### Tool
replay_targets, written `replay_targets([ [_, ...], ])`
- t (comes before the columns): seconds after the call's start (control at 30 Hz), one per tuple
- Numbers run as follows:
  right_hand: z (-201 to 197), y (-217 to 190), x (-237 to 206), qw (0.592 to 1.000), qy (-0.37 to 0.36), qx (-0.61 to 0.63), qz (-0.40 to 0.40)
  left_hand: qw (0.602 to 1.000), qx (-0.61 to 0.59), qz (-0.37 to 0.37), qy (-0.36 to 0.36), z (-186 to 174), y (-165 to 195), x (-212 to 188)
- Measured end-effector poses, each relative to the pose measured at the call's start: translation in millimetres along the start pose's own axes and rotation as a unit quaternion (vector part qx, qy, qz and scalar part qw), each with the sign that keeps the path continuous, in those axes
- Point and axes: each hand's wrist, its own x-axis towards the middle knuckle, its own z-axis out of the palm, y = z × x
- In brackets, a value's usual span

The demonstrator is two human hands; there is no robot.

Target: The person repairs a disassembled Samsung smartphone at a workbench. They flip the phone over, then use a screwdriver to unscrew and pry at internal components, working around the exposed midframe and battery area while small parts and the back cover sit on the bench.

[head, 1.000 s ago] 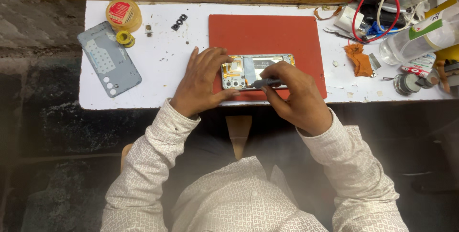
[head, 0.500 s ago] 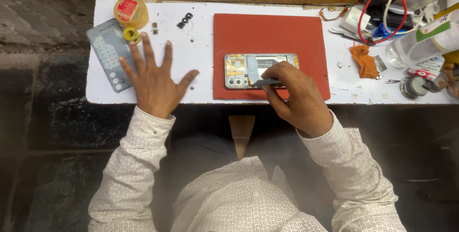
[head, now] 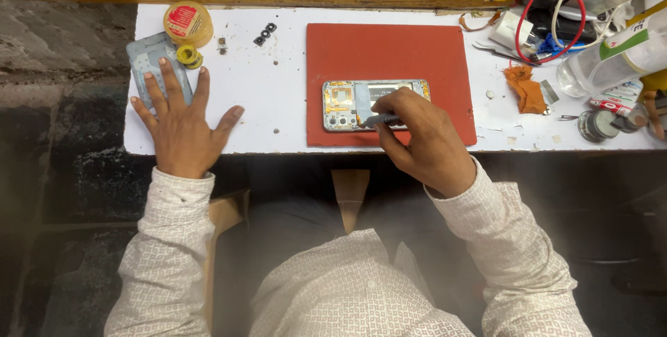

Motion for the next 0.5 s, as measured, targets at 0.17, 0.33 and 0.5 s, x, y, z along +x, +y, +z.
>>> replay_targets([
  [0.17,0.0,-2.5,12.6,0.997,-0.02,-0.072,-0.01,1.0,-0.013,-0.004,0.003,-4.8,-10.3,-2.5],
  [0.33,5.1,-0.3,33.4,0.982,-0.039,-0.186,-0.005,0.998,0.012,0.009,0.058,1.6,-11.9,-6.7],
  [0.5,1.1,9.3,47.0,0.987,-0.077,-0.13,-0.057,0.985,-0.08,0.064,0.135,12.6,18.0,-11.1],
])
